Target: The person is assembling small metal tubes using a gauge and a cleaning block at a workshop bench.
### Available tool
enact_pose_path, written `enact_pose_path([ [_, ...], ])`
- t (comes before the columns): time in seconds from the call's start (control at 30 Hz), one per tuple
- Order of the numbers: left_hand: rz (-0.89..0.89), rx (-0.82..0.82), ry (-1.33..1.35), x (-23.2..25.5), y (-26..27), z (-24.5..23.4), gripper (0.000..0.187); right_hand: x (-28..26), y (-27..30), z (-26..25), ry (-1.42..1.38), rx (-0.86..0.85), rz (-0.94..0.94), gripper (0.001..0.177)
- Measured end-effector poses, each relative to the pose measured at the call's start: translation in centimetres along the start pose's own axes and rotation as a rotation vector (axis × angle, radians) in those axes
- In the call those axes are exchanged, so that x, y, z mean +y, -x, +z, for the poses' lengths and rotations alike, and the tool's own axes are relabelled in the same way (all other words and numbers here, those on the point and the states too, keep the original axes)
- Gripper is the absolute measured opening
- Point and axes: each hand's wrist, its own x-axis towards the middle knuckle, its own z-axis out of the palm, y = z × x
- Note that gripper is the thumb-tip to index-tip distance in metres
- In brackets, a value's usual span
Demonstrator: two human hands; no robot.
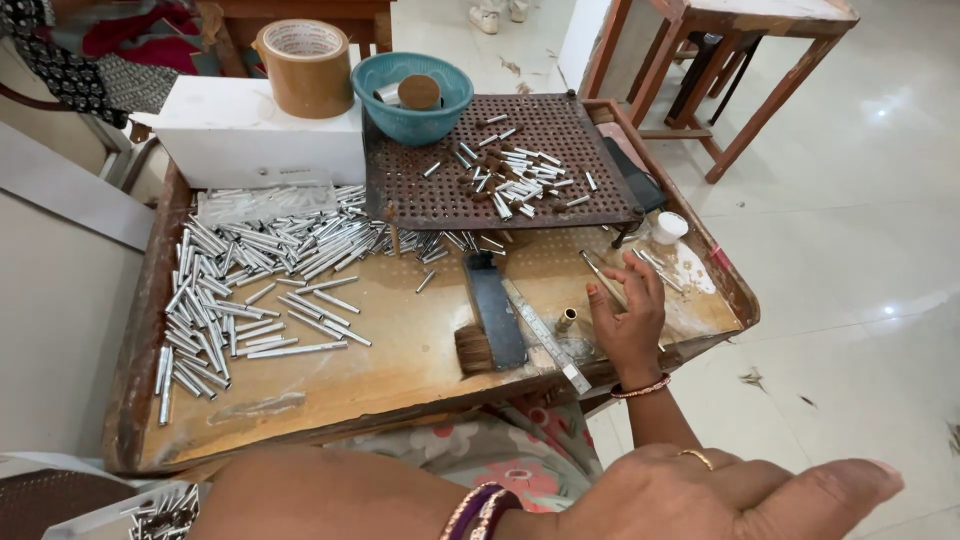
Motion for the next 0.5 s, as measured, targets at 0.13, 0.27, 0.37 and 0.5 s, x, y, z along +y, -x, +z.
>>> enact_pose_path([
  [0.13, -0.042, 0.008, 0.073, -0.1, -0.5, 1.4, 0.045, 0.3, 0.1, -0.1, 0.045, 0.0, -0.025, 0.027],
  [0.27, -0.047, 0.001, -0.044, -1.0, -0.4, 3.7, 0.047, 0.4, 0.3, 0.0, 0.029, -0.021, -0.019, 0.027],
  [0.37, 0.0, 0.029, -0.18, -3.2, -0.1, 6.4, 0.041, 0.5, 0.2, 0.1, 0.023, -0.027, -0.007, 0.027],
  [0.5, -0.006, -0.018, -0.276, -2.9, -1.6, 5.9, 0.036, -0.2, 0.2, -0.3, 0.082, -0.044, -0.031, 0.026],
])
